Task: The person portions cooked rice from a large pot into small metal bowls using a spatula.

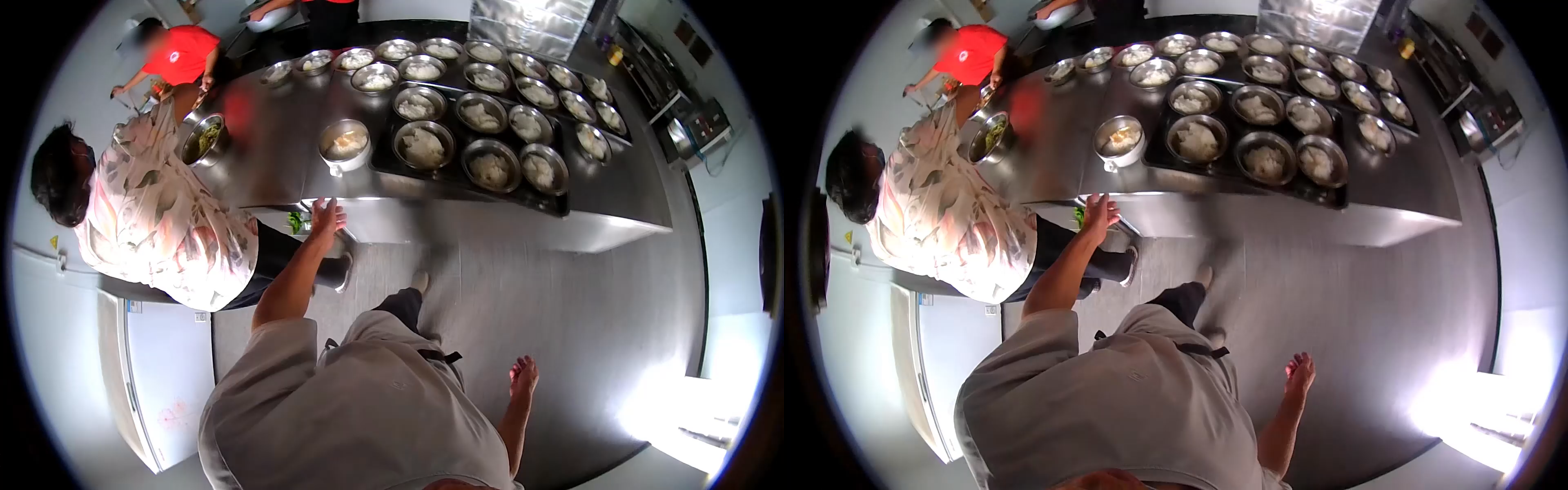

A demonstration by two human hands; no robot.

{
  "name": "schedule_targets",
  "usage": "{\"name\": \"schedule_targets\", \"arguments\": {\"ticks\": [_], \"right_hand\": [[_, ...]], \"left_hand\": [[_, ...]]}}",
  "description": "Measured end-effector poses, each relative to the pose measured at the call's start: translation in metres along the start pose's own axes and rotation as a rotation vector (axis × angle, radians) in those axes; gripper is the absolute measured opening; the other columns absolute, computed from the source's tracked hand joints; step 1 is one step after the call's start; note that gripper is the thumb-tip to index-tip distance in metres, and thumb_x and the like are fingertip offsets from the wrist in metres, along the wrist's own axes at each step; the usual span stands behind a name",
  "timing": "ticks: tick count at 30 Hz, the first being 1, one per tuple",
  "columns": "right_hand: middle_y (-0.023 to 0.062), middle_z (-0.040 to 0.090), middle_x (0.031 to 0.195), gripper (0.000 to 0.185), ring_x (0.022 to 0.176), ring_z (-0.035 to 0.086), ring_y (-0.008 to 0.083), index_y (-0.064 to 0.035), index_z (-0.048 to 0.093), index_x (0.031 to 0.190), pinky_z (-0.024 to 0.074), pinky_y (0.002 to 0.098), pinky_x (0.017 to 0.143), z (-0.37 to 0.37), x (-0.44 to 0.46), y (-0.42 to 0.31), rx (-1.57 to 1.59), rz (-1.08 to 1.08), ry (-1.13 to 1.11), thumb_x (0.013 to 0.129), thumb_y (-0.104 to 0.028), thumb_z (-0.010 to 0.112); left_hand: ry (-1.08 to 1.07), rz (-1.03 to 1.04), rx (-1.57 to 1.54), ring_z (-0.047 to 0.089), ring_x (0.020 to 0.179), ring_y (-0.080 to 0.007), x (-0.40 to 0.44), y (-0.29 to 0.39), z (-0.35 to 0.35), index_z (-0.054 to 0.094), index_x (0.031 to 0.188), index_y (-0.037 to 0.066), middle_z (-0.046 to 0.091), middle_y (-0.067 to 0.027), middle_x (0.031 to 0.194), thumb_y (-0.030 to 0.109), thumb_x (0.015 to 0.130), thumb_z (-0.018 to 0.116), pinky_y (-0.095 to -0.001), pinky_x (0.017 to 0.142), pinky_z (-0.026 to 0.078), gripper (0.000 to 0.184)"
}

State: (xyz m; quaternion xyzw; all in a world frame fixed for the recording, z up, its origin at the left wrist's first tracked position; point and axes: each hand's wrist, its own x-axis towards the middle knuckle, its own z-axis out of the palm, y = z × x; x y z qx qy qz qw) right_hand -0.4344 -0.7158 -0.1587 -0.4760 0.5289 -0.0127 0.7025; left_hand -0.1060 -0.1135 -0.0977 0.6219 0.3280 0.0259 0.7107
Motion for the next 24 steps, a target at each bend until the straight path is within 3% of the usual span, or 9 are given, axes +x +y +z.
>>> {"name": "schedule_targets", "arguments": {"ticks": [3, 5, 7, 11, 14, 18, 21, 23, 24], "right_hand": [[0.0053, 0.065, 0.091, 0.027, 0.065, 0.057, 0.0128, -0.0093, 0.058, 0.114, 0.0485, 0.0274, 0.054, 0.075, 0.035, -0.063, 0.044, -0.099, -0.124, 0.098, -0.031, 0.054], [0.0062, 0.065, 0.098, 0.032, 0.067, 0.058, 0.0126, -0.0108, 0.057, 0.120, 0.0491, 0.0267, 0.055, 0.115, 0.059, -0.099, 0.041, -0.143, -0.191, 0.100, -0.035, 0.052], [0.0092, 0.065, 0.108, 0.044, 0.072, 0.059, 0.0145, -0.0123, 0.048, 0.135, 0.0514, 0.0281, 0.061, 0.157, 0.086, -0.136, 0.110, -0.181, -0.177, 0.101, -0.040, 0.050], [0.0117, 0.062, 0.116, 0.053, 0.076, 0.059, 0.0162, -0.0140, 0.038, 0.143, 0.0520, 0.0288, 0.064, 0.235, 0.114, -0.209, 0.005, -0.259, -0.107, 0.101, -0.044, 0.048], [0.0131, 0.058, 0.124, 0.056, 0.077, 0.059, 0.0174, -0.0154, 0.035, 0.145, 0.0515, 0.0291, 0.065, 0.282, 0.113, -0.243, -0.103, -0.366, -0.133, 0.101, -0.049, 0.045], [0.0116, 0.057, 0.119, 0.055, 0.077, 0.059, 0.0177, -0.0138, 0.036, 0.144, 0.0514, 0.0299, 0.065, 0.308, 0.138, -0.262, -0.168, -0.306, -0.199, 0.101, -0.048, 0.044], [0.0095, 0.059, 0.102, 0.049, 0.071, 0.059, 0.0163, -0.0097, 0.041, 0.134, 0.0513, 0.0295, 0.061, 0.319, 0.156, -0.269, -0.230, -0.378, -0.126, 0.102, -0.046, 0.045], [0.0075, 0.057, 0.084, 0.037, 0.061, 0.057, 0.0151, -0.0069, 0.044, 0.121, 0.0494, 0.0290, 0.052, 0.318, 0.165, -0.278, -0.385, -0.365, -0.158, 0.103, -0.039, 0.044], [0.0075, 0.057, 0.084, 0.037, 0.061, 0.057, 0.0151, -0.0069, 0.044, 0.121, 0.0494, 0.0290, 0.052, 0.316, 0.170, -0.280, -0.387, -0.369, -0.167, 0.103, -0.039, 0.044]], "left_hand": [[0.083, 0.016, -0.056, 0.065, 0.081, -0.0225, 0.032, 0.027, 0.019, 0.037, 0.136, 0.013, 0.061, -0.0122, 0.104, 0.035, 0.096, 0.058, -0.0373, 0.066, 0.056, 0.050], [-0.007, 0.072, -0.088, 0.065, 0.081, -0.0231, 0.053, 0.027, 0.023, 0.042, 0.133, 0.013, 0.061, -0.0120, 0.104, 0.040, 0.098, 0.055, -0.0382, 0.067, 0.056, 0.047], [0.000, 0.047, -0.106, 0.065, 0.082, -0.0240, 0.077, 0.014, 0.023, 0.046, 0.130, 0.012, 0.062, -0.0123, 0.104, 0.044, 0.099, 0.051, -0.0384, 0.068, 0.057, 0.045], [0.068, -0.021, -0.084, 0.066, 0.087, -0.0228, 0.091, 0.023, 0.029, 0.049, 0.124, 0.013, 0.063, -0.0100, 0.103, 0.043, 0.100, 0.050, -0.0387, 0.072, 0.056, 0.038], [-0.024, 0.103, -0.101, 0.066, 0.089, -0.0221, 0.095, 0.026, 0.031, 0.054, 0.111, 0.009, 0.064, -0.0102, 0.100, 0.039, 0.100, 0.051, -0.0385, 0.074, 0.056, 0.032], [0.005, 0.107, -0.176, 0.066, 0.083, -0.0207, 0.090, 0.032, 0.043, 0.056, 0.105, 0.005, 0.065, -0.0117, 0.096, 0.039, 0.100, 0.051, -0.0348, 0.073, 0.055, 0.035], [0.031, 0.122, -0.242, 0.066, 0.080, -0.0211, 0.091, 0.032, 0.052, 0.057, 0.098, 0.004, 0.065, -0.0116, 0.092, 0.035, 0.100, 0.051, -0.0354, 0.075, 0.055, 0.031], [0.058, 0.180, -0.298, 0.065, 0.078, -0.0214, 0.087, 0.025, 0.055, 0.057, 0.094, 0.004, 0.065, -0.0119, 0.088, 0.031, 0.101, 0.051, -0.0356, 0.075, 0.055, 0.029], [0.065, 0.186, -0.303, 0.065, 0.078, -0.0214, 0.083, 0.025, 0.056, 0.057, 0.094, 0.004, 0.065, -0.0119, 0.088, 0.031, 0.101, 0.051, -0.0356, 0.075, 0.055, 0.029]]}}
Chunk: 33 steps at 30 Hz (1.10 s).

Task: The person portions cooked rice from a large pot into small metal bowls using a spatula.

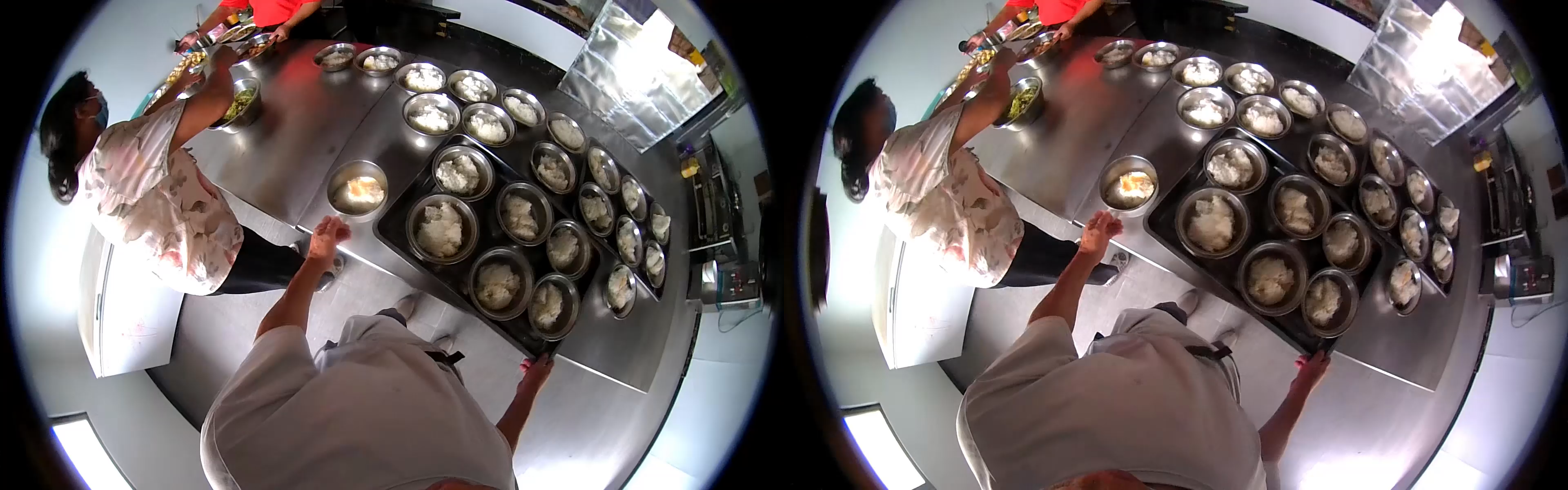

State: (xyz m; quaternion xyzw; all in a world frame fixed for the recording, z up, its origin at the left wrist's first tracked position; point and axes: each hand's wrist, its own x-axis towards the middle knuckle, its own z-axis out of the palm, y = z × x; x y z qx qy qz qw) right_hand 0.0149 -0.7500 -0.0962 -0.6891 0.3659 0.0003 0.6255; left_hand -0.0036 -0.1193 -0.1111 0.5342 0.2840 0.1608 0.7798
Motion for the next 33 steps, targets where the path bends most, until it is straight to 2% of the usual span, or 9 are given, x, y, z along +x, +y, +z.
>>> {"name": "schedule_targets", "arguments": {"ticks": [2, 3, 5, 12, 15, 23, 29, 31, 33], "right_hand": [[0.0075, 0.055, 0.075, 0.025, 0.053, 0.054, 0.0147, -0.0066, 0.044, 0.113, 0.0464, 0.0291, 0.044, -0.004, 0.015, 0.000, -0.144, -0.013, -0.036, 0.101, -0.029, 0.045], [0.0075, 0.055, 0.075, 0.025, 0.053, 0.054, 0.0147, -0.0066, 0.044, 0.113, 0.0464, 0.0291, 0.044, -0.005, 0.023, 0.000, -0.140, -0.020, -0.037, 0.101, -0.029, 0.045], [0.0076, 0.055, 0.078, 0.021, 0.051, 0.053, 0.0146, -0.0062, 0.044, 0.113, 0.0461, 0.0300, 0.043, -0.018, 0.031, 0.005, -0.148, -0.043, -0.150, 0.098, -0.021, 0.044], [0.0064, 0.052, 0.081, 0.033, 0.055, 0.050, 0.0120, -0.0076, 0.042, 0.125, 0.0457, 0.0294, 0.045, -0.016, 0.018, -0.016, -0.187, -0.085, -0.235, 0.092, -0.011, 0.040], [0.0062, 0.052, 0.082, 0.035, 0.057, 0.050, 0.0119, -0.0070, 0.041, 0.127, 0.0460, 0.0287, 0.046, -0.016, 0.025, -0.012, -0.106, -0.085, -0.300, 0.092, -0.010, 0.040], [0.0060, 0.053, 0.083, 0.036, 0.058, 0.052, 0.0136, -0.0047, 0.043, 0.126, 0.0466, 0.0291, 0.047, -0.010, 0.045, -0.022, -0.268, -0.087, -0.252, 0.095, -0.022, 0.048], [0.0051, 0.051, 0.082, 0.027, 0.058, 0.052, 0.0132, -0.0055, 0.045, 0.115, 0.0457, 0.0292, 0.047, -0.013, 0.047, -0.051, -0.308, -0.076, -0.279, 0.093, -0.022, 0.047], [0.0015, 0.046, 0.077, 0.018, 0.057, 0.046, 0.0109, -0.0119, 0.046, 0.107, 0.0419, 0.0295, 0.048, -0.017, 0.063, -0.049, -0.288, -0.076, -0.306, 0.094, -0.024, 0.049], [0.0010, 0.044, 0.077, 0.015, 0.058, 0.046, 0.0107, -0.0129, 0.045, 0.104, 0.0415, 0.0295, 0.048, -0.016, 0.070, -0.053, -0.233, -0.056, -0.297, 0.093, -0.022, 0.048]], "left_hand": [[0.075, 0.007, -0.022, 0.066, 0.077, -0.0215, -0.006, -0.002, 0.006, 0.058, 0.091, 0.003, 0.064, -0.0119, 0.084, 0.029, 0.101, 0.051, -0.0361, 0.075, 0.055, 0.028], [0.122, 0.000, -0.065, 0.066, 0.075, -0.0220, -0.007, -0.005, 0.008, 0.058, 0.091, 0.003, 0.064, -0.0119, 0.083, 0.027, 0.101, 0.052, -0.0360, 0.073, 0.055, 0.027], [0.118, 0.066, -0.082, 0.066, 0.072, -0.0224, -0.006, -0.012, 0.003, 0.058, 0.091, 0.003, 0.065, -0.0120, 0.081, 0.026, 0.100, 0.054, -0.0359, 0.070, 0.056, 0.025], [0.176, 0.069, -0.056, 0.066, 0.072, -0.0227, 0.000, -0.007, 0.004, 0.059, 0.092, 0.006, 0.066, -0.0117, 0.081, 0.029, 0.099, 0.057, -0.0365, 0.069, 0.056, 0.024], [0.185, 0.079, -0.050, 0.065, 0.070, -0.0221, 0.003, -0.003, 0.014, 0.058, 0.091, 0.007, 0.066, -0.0116, 0.080, 0.029, 0.098, 0.056, -0.0360, 0.069, 0.055, 0.023], [0.229, 0.098, -0.033, 0.064, 0.069, -0.0225, 0.042, 0.010, 0.022, 0.053, 0.088, 0.007, 0.064, -0.0113, 0.079, 0.029, 0.098, 0.053, -0.0363, 0.069, 0.055, 0.025], [0.191, 0.142, -0.137, 0.065, 0.070, -0.0239, 0.085, 0.006, 0.002, 0.055, 0.091, 0.005, 0.064, -0.0129, 0.080, 0.028, 0.098, 0.055, -0.0366, 0.070, 0.055, 0.024], [0.255, 0.106, -0.146, 0.065, 0.074, -0.0250, 0.092, 0.009, 0.008, 0.057, 0.097, 0.003, 0.065, -0.0140, 0.083, 0.026, 0.098, 0.053, -0.0370, 0.071, 0.055, 0.023], [0.277, 0.082, -0.141, 0.066, 0.078, -0.0253, 0.097, 0.012, 0.012, 0.056, 0.100, 0.002, 0.065, -0.0143, 0.086, 0.025, 0.098, 0.052, -0.0379, 0.072, 0.056, 0.023]]}}
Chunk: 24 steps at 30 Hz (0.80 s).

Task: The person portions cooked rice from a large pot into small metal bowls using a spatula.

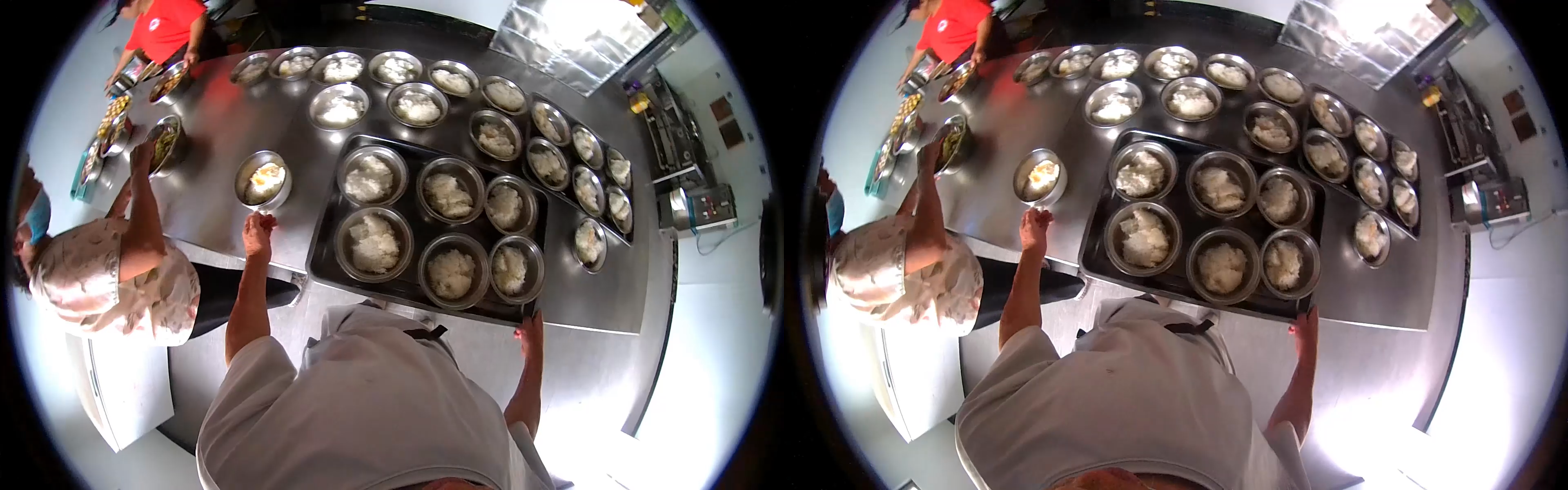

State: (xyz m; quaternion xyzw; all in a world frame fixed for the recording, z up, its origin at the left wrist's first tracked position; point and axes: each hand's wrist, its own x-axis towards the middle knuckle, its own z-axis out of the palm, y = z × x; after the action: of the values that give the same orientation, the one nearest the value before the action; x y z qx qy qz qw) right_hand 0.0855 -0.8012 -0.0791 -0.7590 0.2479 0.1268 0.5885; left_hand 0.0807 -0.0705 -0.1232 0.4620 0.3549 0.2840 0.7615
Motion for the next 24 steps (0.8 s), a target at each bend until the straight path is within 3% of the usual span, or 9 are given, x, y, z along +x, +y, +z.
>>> {"name": "schedule_targets", "arguments": {"ticks": [8, 12, 14, 16, 17, 19, 20, 21, 24], "right_hand": [[0.0018, 0.045, 0.075, 0.010, 0.056, 0.047, 0.0117, -0.0120, 0.043, 0.098, 0.0415, 0.0297, 0.046, 0.000, 0.034, -0.010, -0.163, -0.024, -0.037, 0.092, -0.018, 0.048], [0.0025, 0.045, 0.071, 0.008, 0.052, 0.047, 0.0124, -0.0111, 0.042, 0.096, 0.0405, 0.0297, 0.044, 0.010, 0.037, -0.009, 0.014, 0.000, -0.111, 0.092, -0.015, 0.047], [0.0027, 0.044, 0.067, 0.007, 0.050, 0.046, 0.0125, -0.0106, 0.041, 0.096, 0.0394, 0.0300, 0.043, 0.016, 0.035, -0.023, -0.120, -0.004, -0.093, 0.092, -0.014, 0.046], [0.0031, 0.046, 0.068, 0.010, 0.051, 0.047, 0.0126, -0.0095, 0.043, 0.100, 0.0405, 0.0307, 0.044, 0.016, 0.047, -0.013, -0.115, -0.030, -0.136, 0.093, -0.016, 0.045], [0.0119, 0.052, 0.076, 0.014, 0.061, 0.054, 0.0241, -0.0077, 0.046, 0.105, 0.0447, 0.0391, 0.052, 0.017, 0.059, 0.000, -0.190, -0.087, -0.097, 0.092, -0.015, 0.045], [0.0207, 0.058, 0.084, 0.020, 0.072, 0.061, 0.0356, -0.0059, 0.048, 0.109, 0.0488, 0.0476, 0.061, 0.010, 0.067, 0.009, -0.263, -0.144, -0.080, 0.091, -0.013, 0.045], [0.0233, 0.058, 0.092, 0.021, 0.082, 0.059, 0.0408, -0.0048, 0.050, 0.109, 0.0480, 0.0506, 0.069, 0.007, 0.064, 0.007, -0.362, -0.202, -0.063, 0.090, -0.014, 0.048], [0.0211, 0.056, 0.087, 0.021, 0.077, 0.056, 0.0381, -0.0045, 0.052, 0.109, 0.0467, 0.0491, 0.066, 0.009, 0.066, 0.002, -0.511, -0.453, -0.046, 0.091, -0.016, 0.049], [0.0098, 0.050, 0.065, 0.022, 0.052, 0.050, 0.0218, -0.0047, 0.059, 0.102, 0.0424, 0.0416, 0.048, -0.015, 0.081, 0.011, -0.892, -1.135, -0.076, 0.098, -0.024, 0.049]], "left_hand": [[-0.112, 0.020, 0.058, 0.064, 0.075, -0.0247, 0.019, -0.014, 0.001, 0.056, 0.094, 0.005, 0.064, -0.0120, 0.084, 0.031, 0.099, 0.047, -0.0388, 0.073, 0.054, 0.028], [-0.163, 0.013, 0.102, 0.065, 0.083, -0.0275, 0.018, -0.020, -0.004, 0.053, 0.098, 0.005, 0.062, -0.0126, 0.091, 0.038, 0.096, 0.052, -0.0418, 0.074, 0.056, 0.033], [-0.177, 0.001, 0.157, 0.065, 0.084, -0.0285, 0.016, -0.021, 0.003, 0.052, 0.105, 0.005, 0.063, -0.0137, 0.093, 0.045, 0.095, 0.053, -0.0421, 0.074, 0.056, 0.041], [-0.006, -0.034, 0.231, 0.066, 0.083, -0.0280, -0.017, -0.004, 0.029, 0.049, 0.114, 0.008, 0.063, -0.0136, 0.093, 0.053, 0.094, 0.052, -0.0403, 0.069, 0.055, 0.049], [0.084, -0.060, 0.296, 0.065, 0.079, -0.0258, -0.023, -0.001, 0.035, 0.046, 0.121, 0.010, 0.063, -0.0135, 0.094, 0.059, 0.093, 0.051, -0.0385, 0.063, 0.054, 0.056], [0.189, -0.021, 0.412, 0.064, 0.075, -0.0248, -0.015, -0.012, 0.027, 0.047, 0.121, 0.010, 0.063, -0.0138, 0.097, 0.058, 0.093, 0.052, -0.0375, 0.060, 0.053, 0.056], [0.303, 0.012, 0.513, 0.063, 0.072, -0.0239, -0.002, -0.025, 0.004, 0.047, 0.121, 0.011, 0.063, -0.0140, 0.099, 0.058, 0.093, 0.053, -0.0364, 0.057, 0.053, 0.055], [0.174, 0.355, 0.635, 0.061, 0.077, -0.0241, 0.053, -0.073, -0.072, 0.048, 0.124, 0.011, 0.064, -0.0130, 0.103, 0.052, 0.096, 0.052, -0.0362, 0.066, 0.053, 0.050], [0.354, 0.469, 0.652, 0.053, 0.091, -0.0227, -0.069, -0.041, -0.014, 0.052, 0.104, 0.002, 0.056, -0.0104, 0.098, 0.029, 0.102, 0.053, -0.0359, 0.086, 0.045, 0.027]]}}
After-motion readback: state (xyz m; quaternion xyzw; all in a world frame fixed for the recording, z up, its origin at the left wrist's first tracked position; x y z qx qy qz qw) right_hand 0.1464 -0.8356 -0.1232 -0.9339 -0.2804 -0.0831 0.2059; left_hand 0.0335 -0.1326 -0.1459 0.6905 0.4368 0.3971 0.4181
